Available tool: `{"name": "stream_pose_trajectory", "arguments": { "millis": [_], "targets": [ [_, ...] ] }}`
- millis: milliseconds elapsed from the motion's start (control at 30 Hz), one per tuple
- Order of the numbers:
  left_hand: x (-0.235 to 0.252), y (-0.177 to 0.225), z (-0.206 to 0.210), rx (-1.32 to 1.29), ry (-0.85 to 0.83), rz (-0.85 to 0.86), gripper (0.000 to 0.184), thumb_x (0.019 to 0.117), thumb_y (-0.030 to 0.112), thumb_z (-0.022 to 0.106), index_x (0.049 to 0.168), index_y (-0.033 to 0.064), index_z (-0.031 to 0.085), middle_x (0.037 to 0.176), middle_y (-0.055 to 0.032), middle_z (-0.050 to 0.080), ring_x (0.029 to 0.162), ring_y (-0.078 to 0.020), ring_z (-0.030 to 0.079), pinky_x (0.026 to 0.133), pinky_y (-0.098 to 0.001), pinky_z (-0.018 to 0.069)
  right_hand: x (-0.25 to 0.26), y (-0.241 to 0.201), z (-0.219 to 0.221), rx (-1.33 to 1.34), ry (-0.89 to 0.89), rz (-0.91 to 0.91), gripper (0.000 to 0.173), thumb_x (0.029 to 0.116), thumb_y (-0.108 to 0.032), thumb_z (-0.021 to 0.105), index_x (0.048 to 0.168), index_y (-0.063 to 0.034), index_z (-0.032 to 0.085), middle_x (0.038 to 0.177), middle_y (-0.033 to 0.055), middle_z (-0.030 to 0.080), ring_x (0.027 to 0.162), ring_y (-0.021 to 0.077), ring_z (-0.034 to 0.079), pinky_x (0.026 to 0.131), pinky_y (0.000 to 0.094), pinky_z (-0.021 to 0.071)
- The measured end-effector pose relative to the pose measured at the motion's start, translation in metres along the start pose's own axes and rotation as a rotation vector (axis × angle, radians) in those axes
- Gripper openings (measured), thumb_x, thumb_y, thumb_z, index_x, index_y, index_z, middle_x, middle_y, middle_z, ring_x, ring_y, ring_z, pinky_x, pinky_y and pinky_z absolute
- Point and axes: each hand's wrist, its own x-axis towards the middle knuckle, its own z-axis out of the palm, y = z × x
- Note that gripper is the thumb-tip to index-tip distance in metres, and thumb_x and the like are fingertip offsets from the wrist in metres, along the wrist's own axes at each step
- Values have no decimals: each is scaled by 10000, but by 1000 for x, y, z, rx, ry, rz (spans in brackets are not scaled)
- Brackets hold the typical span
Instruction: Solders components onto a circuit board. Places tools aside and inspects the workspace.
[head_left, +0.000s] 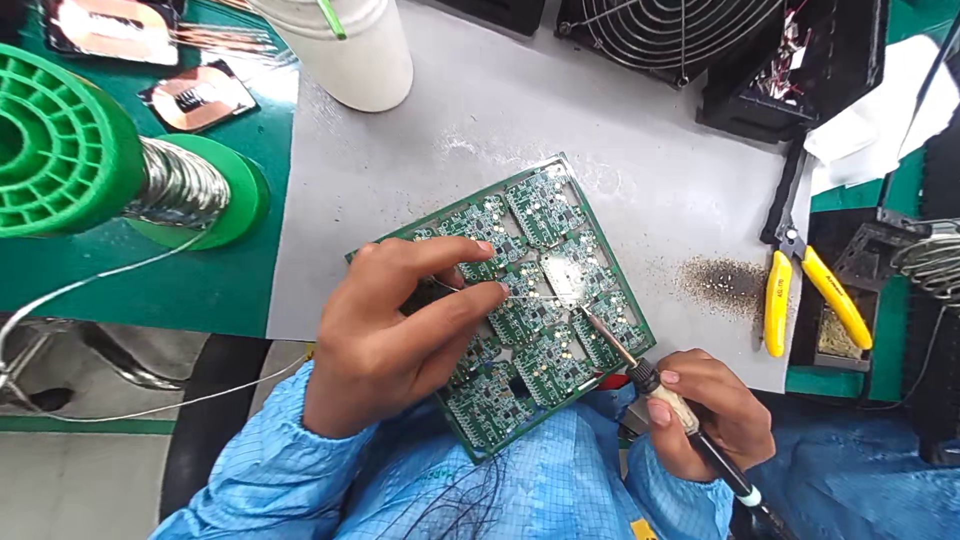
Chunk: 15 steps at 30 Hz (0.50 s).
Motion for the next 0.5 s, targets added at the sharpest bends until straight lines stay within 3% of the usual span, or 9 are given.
{"name": "stream_pose_trajectory", "arguments": {
  "millis": [133, 500],
  "targets": [
    [-1, 0, 0, -21, 40, 22, 205, 1028, 68, 559, 1085, 128, 746, 1267, -106, 628, 1007, -103, 583, 862, -199, 459, 2, -1, 0, 14, -1, 27, 211, 997, -317, 629, 1097, -133, 646, 960, -63, 656, 882, -8, 639, 774, 124, 512],
    [-1, -1, 1, 1, 11, 42, 229, 1023, 59, 549, 1063, 133, 762, 1230, -131, 652, 984, -133, 588, 836, -225, 452, 2, -2, -1, 24, -1, 38, 204, 997, -309, 629, 1107, -139, 648, 974, -72, 659, 880, -20, 636, 765, 115, 510]
  ]
}}
